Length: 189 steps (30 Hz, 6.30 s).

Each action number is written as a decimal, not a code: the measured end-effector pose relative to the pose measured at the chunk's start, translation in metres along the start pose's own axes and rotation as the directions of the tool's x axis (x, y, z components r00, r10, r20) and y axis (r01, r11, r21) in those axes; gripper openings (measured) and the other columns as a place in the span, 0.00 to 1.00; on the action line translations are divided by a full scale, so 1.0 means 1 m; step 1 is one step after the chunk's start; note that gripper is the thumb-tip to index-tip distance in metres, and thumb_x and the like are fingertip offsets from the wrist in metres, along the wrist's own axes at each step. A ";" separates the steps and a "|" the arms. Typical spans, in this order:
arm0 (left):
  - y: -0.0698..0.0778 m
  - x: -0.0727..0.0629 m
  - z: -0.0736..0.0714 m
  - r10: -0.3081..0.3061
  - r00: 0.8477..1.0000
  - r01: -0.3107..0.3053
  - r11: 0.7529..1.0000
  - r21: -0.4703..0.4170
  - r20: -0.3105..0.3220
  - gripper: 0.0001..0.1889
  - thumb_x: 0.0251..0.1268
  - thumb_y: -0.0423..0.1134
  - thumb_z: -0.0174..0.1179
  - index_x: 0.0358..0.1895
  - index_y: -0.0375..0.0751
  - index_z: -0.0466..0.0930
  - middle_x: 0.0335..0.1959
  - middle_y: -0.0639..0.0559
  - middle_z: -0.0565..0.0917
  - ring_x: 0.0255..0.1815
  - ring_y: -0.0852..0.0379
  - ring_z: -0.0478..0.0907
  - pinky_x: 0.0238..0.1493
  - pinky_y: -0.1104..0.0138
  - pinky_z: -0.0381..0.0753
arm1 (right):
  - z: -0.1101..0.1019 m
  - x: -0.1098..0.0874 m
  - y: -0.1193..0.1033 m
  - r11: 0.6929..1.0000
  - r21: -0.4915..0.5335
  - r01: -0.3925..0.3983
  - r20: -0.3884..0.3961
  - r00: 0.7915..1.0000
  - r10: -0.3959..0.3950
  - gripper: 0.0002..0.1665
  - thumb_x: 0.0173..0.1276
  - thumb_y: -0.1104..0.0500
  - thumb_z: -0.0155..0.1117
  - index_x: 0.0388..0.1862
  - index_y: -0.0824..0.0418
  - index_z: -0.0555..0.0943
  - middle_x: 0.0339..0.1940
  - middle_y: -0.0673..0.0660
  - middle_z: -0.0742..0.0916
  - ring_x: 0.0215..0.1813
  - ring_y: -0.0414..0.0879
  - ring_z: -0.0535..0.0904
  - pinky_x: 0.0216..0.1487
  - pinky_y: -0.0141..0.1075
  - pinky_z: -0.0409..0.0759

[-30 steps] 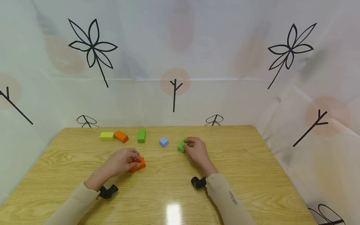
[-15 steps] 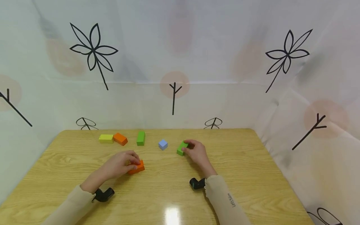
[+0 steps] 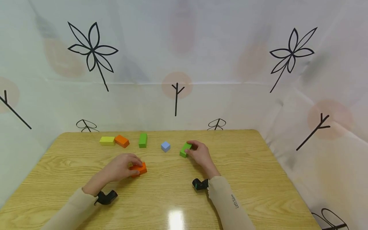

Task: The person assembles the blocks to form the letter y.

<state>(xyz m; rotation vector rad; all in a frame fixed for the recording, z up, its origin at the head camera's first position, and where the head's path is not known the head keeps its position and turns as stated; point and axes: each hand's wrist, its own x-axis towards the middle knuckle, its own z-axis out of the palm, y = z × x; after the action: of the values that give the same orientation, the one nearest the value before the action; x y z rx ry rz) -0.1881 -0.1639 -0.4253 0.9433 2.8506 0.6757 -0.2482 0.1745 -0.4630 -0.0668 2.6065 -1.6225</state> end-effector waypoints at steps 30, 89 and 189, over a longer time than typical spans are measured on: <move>0.032 0.042 0.027 0.041 0.986 -0.048 0.998 -0.039 -0.162 0.08 0.53 0.35 0.71 0.38 0.45 0.88 0.39 0.54 0.86 0.40 0.56 0.80 0.44 0.61 0.78 | 0.001 0.002 0.001 0.999 0.037 -0.012 -0.003 1.000 0.013 0.26 0.66 0.66 0.69 0.64 0.65 0.78 0.58 0.63 0.82 0.61 0.56 0.77 0.60 0.48 0.74; 0.085 0.113 0.069 -0.237 0.953 0.194 0.955 -0.224 -0.187 0.14 0.53 0.45 0.76 0.38 0.40 0.90 0.36 0.53 0.83 0.35 0.56 0.79 0.36 0.66 0.78 | -0.003 0.000 -0.001 0.999 0.052 -0.002 0.030 1.000 0.001 0.25 0.67 0.64 0.69 0.63 0.65 0.78 0.56 0.64 0.83 0.55 0.55 0.79 0.52 0.40 0.78; 0.030 0.104 0.037 -0.307 0.913 0.239 0.935 -0.261 -0.267 0.08 0.61 0.42 0.70 0.39 0.43 0.90 0.44 0.49 0.85 0.45 0.51 0.81 0.46 0.57 0.81 | -0.001 -0.003 0.001 0.997 0.073 -0.032 -0.005 0.999 0.032 0.25 0.66 0.63 0.71 0.62 0.63 0.79 0.54 0.62 0.83 0.53 0.53 0.77 0.53 0.41 0.77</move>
<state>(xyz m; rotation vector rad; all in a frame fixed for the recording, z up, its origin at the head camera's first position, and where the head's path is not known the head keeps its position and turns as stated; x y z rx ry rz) -0.2485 -0.0673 -0.4384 0.4218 2.9868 1.1641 -0.2455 0.1764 -0.4637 -0.0158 2.5361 -1.7086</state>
